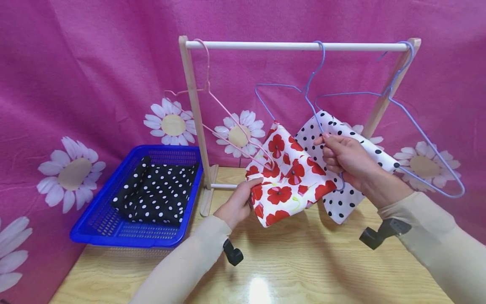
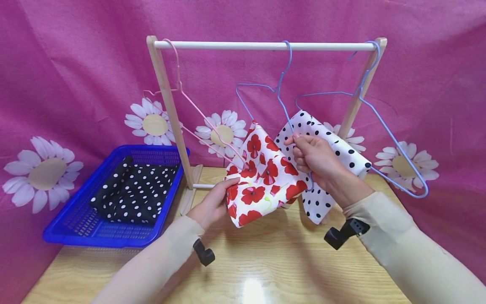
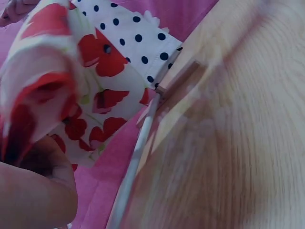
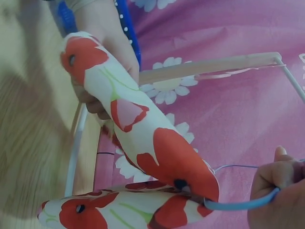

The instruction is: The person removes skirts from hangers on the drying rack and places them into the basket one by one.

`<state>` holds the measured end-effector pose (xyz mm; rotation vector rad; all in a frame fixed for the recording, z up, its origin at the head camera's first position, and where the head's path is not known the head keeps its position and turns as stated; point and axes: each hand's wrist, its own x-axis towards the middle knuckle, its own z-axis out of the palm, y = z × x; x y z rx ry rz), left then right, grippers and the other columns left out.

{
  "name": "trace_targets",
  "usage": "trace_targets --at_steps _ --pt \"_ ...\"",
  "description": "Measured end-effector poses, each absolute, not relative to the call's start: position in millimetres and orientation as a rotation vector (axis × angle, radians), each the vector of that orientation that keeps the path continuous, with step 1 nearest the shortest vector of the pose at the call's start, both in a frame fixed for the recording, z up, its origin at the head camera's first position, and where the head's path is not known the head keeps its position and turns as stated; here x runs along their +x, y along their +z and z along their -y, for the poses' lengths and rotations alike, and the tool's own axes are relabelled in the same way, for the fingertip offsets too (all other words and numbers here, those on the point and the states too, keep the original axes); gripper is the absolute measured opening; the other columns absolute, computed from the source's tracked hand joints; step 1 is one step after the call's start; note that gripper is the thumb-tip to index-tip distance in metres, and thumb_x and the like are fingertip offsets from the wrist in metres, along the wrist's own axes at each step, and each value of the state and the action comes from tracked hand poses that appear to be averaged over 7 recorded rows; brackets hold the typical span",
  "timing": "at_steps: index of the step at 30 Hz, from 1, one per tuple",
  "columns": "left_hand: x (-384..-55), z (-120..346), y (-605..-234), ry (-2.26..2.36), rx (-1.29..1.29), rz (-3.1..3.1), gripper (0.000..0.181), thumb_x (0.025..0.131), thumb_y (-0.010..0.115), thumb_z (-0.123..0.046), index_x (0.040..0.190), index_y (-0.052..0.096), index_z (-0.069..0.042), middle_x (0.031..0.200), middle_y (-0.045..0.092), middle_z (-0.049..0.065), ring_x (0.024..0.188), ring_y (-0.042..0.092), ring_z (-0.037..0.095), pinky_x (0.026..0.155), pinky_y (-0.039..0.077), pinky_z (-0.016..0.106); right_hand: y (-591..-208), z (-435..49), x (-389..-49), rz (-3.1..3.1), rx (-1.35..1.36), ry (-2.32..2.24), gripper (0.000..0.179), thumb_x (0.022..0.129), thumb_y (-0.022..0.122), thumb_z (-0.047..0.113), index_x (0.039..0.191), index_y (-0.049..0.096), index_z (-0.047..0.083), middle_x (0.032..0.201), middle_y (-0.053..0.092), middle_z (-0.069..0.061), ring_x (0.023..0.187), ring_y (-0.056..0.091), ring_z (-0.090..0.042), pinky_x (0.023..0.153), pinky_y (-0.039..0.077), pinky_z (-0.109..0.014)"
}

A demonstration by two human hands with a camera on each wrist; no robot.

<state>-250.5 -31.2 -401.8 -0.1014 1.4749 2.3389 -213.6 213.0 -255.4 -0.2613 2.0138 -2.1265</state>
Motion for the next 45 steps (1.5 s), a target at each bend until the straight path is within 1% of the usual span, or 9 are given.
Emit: trace_targets --at_steps 2,7,11,21,27,31,36,40,45 --pt "-251 34 -400 2.366 -0.109 -1.466 0.036 0.098 0.055 -0.019 0.130 0.053 -0.002 0.098 0.069 -0.003 0.088 0.068 0.006 0.090 0.057 0.024 -255 -214 -214 -2.022 -0.255 -2.118 0.030 0.108 0.044 0.034 0.093 0.065 0.019 0.060 0.036 0.010 0.058 0.016 -0.011 0.054 0.009 -0.029" --pt "-247 41 -399 2.387 -0.111 -1.427 0.044 0.096 0.056 -0.014 0.139 0.050 -0.007 0.115 0.070 -0.001 0.099 0.068 0.007 0.105 0.052 0.030 -255 -217 -215 -2.060 -0.226 -2.085 0.029 0.108 0.045 0.034 0.094 0.066 0.019 0.061 0.038 0.009 0.059 0.017 -0.013 0.055 0.010 -0.030" --pt "-242 47 -397 2.402 -0.070 -1.382 0.046 0.097 0.055 -0.012 0.142 0.047 -0.008 0.124 0.068 0.000 0.105 0.067 0.008 0.110 0.048 0.032 -255 -220 -217 -2.101 -0.223 -2.061 0.029 0.108 0.045 0.034 0.094 0.066 0.019 0.062 0.039 0.010 0.059 0.016 -0.013 0.055 0.009 -0.031" --pt "-234 57 -401 2.366 0.030 -1.413 0.048 0.099 0.053 -0.010 0.146 0.044 -0.008 0.142 0.061 0.010 0.113 0.066 0.011 0.105 0.053 0.033 -253 -228 -224 -2.082 -0.204 -2.049 0.034 0.108 0.045 0.032 0.089 0.072 0.022 0.064 0.044 0.010 0.058 0.014 -0.015 0.055 0.006 -0.032" --pt "-228 62 -399 2.292 0.086 -1.479 0.050 0.102 0.053 -0.011 0.150 0.042 -0.013 0.151 0.054 0.013 0.129 0.062 0.022 0.102 0.055 0.037 -252 -230 -228 -2.117 -0.207 -2.020 0.034 0.107 0.047 0.035 0.086 0.071 0.021 0.064 0.044 0.010 0.056 0.015 -0.014 0.056 0.006 -0.032" --pt "-222 66 -398 2.237 0.099 -1.518 0.051 0.103 0.054 -0.016 0.151 0.039 -0.019 0.150 0.055 0.012 0.133 0.059 0.029 0.098 0.057 0.038 -251 -234 -231 -2.120 -0.221 -1.991 0.035 0.106 0.047 0.036 0.083 0.067 0.018 0.064 0.045 0.009 0.058 0.015 -0.015 0.056 0.006 -0.032" --pt "-215 65 -397 2.203 0.111 -1.553 0.051 0.104 0.054 -0.016 0.152 0.037 -0.019 0.150 0.055 0.013 0.130 0.061 0.028 0.092 0.060 0.032 -248 -240 -236 -2.169 -0.205 -1.905 0.035 0.106 0.047 0.037 0.083 0.066 0.020 0.065 0.046 0.009 0.058 0.018 -0.016 0.056 0.009 -0.032" --pt "-212 63 -397 2.179 0.122 -1.586 0.051 0.105 0.054 -0.017 0.152 0.037 -0.019 0.149 0.055 0.014 0.130 0.062 0.029 0.093 0.059 0.033 -247 -244 -239 -2.227 -0.189 -1.831 0.035 0.106 0.047 0.039 0.084 0.067 0.022 0.065 0.047 0.009 0.057 0.022 -0.015 0.055 0.012 -0.031" --pt "-210 62 -397 2.139 0.127 -1.636 0.053 0.104 0.057 -0.022 0.152 0.037 -0.025 0.147 0.058 0.010 0.129 0.062 0.029 0.096 0.058 0.034 -247 -245 -243 -2.235 -0.255 -1.805 0.038 0.107 0.045 0.037 0.081 0.066 0.020 0.063 0.044 0.009 0.057 0.017 -0.017 0.054 0.009 -0.034"
